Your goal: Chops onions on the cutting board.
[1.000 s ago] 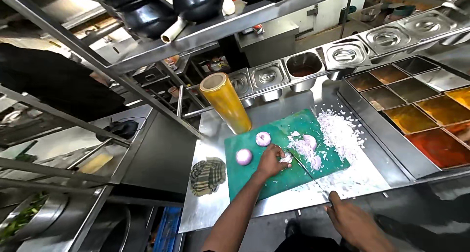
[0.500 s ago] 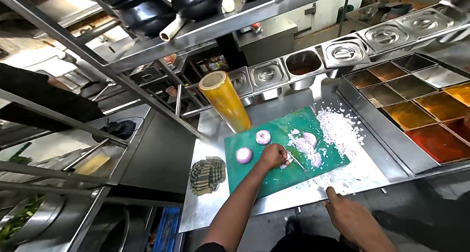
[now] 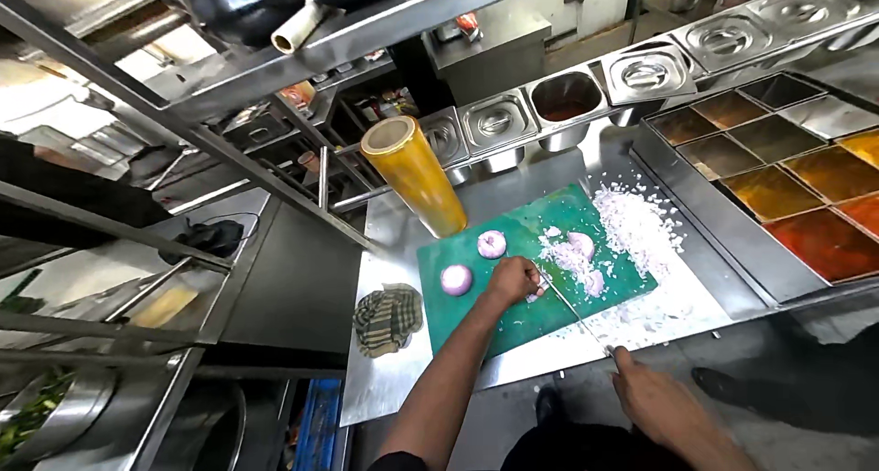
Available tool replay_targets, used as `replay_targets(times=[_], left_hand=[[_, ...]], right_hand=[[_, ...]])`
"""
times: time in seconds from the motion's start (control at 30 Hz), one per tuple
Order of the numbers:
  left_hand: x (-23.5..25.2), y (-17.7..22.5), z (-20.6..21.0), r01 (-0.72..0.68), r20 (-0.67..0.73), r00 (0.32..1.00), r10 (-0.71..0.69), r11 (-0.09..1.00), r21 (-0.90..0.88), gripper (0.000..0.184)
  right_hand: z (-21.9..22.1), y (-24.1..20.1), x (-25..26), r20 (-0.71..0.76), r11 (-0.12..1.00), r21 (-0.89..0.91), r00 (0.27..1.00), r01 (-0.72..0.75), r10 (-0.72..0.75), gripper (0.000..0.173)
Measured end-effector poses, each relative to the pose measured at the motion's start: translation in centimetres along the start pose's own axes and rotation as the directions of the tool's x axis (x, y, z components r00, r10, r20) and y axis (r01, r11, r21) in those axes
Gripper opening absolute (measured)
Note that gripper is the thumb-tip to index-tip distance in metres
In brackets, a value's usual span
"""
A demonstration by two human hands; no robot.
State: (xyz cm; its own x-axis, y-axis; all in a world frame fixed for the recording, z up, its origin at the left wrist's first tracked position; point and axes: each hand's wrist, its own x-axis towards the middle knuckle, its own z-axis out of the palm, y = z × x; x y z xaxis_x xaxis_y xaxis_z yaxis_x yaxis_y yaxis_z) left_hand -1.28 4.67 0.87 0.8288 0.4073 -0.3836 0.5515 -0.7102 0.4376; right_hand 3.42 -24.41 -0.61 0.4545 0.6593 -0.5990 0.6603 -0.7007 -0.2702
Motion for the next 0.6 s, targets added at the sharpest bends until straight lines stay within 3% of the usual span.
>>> replay_targets(times=[0.07, 0.2, 0.33, 0.43, 0.6], left_hand=[[-0.2, -0.1, 0.4, -0.003, 0.003, 1.000, 0.003, 1.000, -0.002, 0.021], [-0.2, -0.2, 0.2, -0.009, -0.028, 1.000, 0.008, 1.000, -0.009, 0.020], [-0.5, -0.4, 0.5, 0.000, -0.026, 1.000, -0.001, 0.999, -0.033, 0.021], [-0.5, -0.5, 0.4, -0.011, -0.072, 0.997, 0.009, 1.000, -0.014, 0.019], [-0.5, -0.5, 0.7, 0.000, -0.077, 0.997, -0.001, 1.000, -0.012, 0.020]], right_hand=[[-1.1, -1.0, -0.5, -0.016, 1.000, -0.006, 1.000, 0.015, -0.016, 0.039], [0.8, -0.1, -0.2, 0.034, 1.000, 0.027, 0.999, -0.014, 0.013, 0.044], [-1.3, -1.5, -0.9, 0.031, 0.999, 0.044, 0.999, 0.009, -0.010, 0.041], [0.7, -0.6, -0.3, 0.047, 0.997, 0.073, 0.999, 0.006, -0.009, 0.044], [-0.9, -1.8, -1.0, 0.031, 0.997, 0.069, 0.999, 0.030, -0.033, 0.041]])
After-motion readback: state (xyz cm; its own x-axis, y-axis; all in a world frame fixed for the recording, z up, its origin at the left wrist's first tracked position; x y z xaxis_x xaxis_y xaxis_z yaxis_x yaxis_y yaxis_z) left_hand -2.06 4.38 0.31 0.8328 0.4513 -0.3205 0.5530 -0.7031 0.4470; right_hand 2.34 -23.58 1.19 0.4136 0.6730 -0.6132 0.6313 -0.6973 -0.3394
